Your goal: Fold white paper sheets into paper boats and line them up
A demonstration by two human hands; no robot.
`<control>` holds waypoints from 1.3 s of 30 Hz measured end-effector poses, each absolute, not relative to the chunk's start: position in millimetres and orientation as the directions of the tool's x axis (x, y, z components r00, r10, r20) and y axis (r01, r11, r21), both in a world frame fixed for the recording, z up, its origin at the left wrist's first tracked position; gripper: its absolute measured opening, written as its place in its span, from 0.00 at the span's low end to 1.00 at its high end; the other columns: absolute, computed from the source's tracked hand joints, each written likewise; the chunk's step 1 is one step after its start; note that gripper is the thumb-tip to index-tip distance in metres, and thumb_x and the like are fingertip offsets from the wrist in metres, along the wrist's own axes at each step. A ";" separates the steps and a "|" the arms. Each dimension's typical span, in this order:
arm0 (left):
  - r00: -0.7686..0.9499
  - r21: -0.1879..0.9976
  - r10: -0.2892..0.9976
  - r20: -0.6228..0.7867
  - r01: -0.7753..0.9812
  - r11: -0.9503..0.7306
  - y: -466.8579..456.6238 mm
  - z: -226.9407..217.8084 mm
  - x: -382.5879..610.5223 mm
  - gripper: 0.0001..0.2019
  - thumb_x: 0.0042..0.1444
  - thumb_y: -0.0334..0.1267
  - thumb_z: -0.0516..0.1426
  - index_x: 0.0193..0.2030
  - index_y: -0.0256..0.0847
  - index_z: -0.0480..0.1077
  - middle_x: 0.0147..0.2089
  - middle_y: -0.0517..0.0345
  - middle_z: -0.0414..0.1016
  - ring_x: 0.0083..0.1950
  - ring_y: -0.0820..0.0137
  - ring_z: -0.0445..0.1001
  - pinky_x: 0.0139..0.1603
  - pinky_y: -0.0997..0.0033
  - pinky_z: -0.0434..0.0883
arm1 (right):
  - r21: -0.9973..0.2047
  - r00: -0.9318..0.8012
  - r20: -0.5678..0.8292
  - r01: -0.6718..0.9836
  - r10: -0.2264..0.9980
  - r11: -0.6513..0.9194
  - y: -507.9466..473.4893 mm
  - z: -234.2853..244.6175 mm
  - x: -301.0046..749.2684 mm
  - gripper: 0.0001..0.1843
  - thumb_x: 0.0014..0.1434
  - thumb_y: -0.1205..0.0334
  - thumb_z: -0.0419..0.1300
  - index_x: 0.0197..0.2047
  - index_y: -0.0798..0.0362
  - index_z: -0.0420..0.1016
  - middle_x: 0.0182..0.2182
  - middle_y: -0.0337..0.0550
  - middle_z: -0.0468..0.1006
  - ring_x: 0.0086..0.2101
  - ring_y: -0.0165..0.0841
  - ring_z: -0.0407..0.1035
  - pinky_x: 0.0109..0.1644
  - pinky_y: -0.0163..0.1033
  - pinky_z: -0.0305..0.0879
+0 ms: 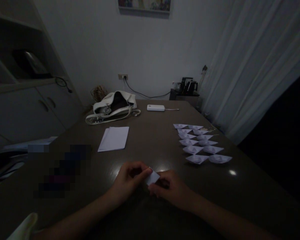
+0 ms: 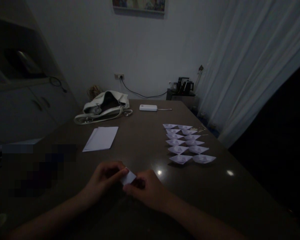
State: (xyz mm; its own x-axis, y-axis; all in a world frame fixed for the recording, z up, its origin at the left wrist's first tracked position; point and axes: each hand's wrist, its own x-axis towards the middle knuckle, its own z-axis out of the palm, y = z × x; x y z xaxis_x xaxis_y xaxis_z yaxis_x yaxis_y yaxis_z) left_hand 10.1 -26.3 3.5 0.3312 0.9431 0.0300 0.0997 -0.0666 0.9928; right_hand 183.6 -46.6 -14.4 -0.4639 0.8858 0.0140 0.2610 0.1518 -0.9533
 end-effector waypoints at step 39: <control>0.328 0.938 0.937 0.117 0.274 -0.213 -21.9 0.2 13.3 0.09 0.54 0.41 0.58 0.31 0.36 0.75 0.30 0.54 0.77 0.33 0.67 0.75 0.33 0.72 0.69 | -0.896 -0.229 0.235 0.325 0.945 0.302 -35.1 -4.5 190.4 0.07 0.55 0.61 0.60 0.28 0.54 0.75 0.25 0.39 0.76 0.27 0.30 0.69 0.27 0.32 0.59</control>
State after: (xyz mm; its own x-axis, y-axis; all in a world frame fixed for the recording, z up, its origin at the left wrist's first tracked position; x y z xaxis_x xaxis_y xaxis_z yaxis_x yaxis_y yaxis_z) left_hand 13.3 -21.9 0.2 0.3278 0.9374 0.1173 0.2737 -0.2131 0.9379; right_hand 190.4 -35.1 -4.5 -0.2291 0.9446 0.2351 0.3255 0.3020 -0.8960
